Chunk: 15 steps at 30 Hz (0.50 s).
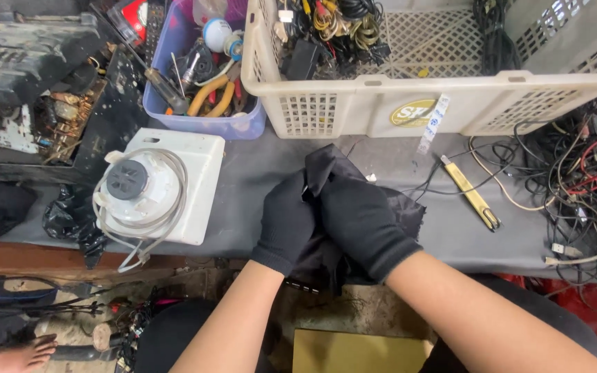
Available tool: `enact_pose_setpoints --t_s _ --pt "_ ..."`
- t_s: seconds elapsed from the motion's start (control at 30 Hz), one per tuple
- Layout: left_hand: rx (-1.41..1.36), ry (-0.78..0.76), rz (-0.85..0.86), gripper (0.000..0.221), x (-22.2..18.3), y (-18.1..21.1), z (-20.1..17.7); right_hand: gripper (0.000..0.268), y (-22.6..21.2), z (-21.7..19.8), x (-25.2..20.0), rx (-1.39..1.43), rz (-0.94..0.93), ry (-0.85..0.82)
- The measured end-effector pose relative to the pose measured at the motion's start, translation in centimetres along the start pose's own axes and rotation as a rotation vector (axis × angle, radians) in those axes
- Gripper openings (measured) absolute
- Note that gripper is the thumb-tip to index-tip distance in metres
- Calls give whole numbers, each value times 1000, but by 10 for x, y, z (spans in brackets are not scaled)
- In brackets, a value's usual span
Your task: Cleaning a red wire and its connector within a bundle of wires using a cloth at a repair bench.
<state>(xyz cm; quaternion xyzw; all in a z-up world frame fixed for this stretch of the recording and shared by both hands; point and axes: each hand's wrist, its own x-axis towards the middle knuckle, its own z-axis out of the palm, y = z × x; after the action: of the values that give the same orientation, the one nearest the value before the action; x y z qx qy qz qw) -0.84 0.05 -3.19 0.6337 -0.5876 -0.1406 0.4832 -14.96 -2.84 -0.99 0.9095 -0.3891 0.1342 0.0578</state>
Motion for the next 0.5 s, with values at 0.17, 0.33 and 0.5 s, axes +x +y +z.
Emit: enact_pose_setpoints --t_s 0.17,0.33,0.5 --pt "0 25 -96 15 5 4 -5 18 -7 6 -12 -44 -14 -23" --pt "-62 42 -179 23 6 14 -8 20 -14 15 -11 32 -30 79" --pt "137 47 -49 23 0 -10 4 22 -4 -3 2 133 -22 56"
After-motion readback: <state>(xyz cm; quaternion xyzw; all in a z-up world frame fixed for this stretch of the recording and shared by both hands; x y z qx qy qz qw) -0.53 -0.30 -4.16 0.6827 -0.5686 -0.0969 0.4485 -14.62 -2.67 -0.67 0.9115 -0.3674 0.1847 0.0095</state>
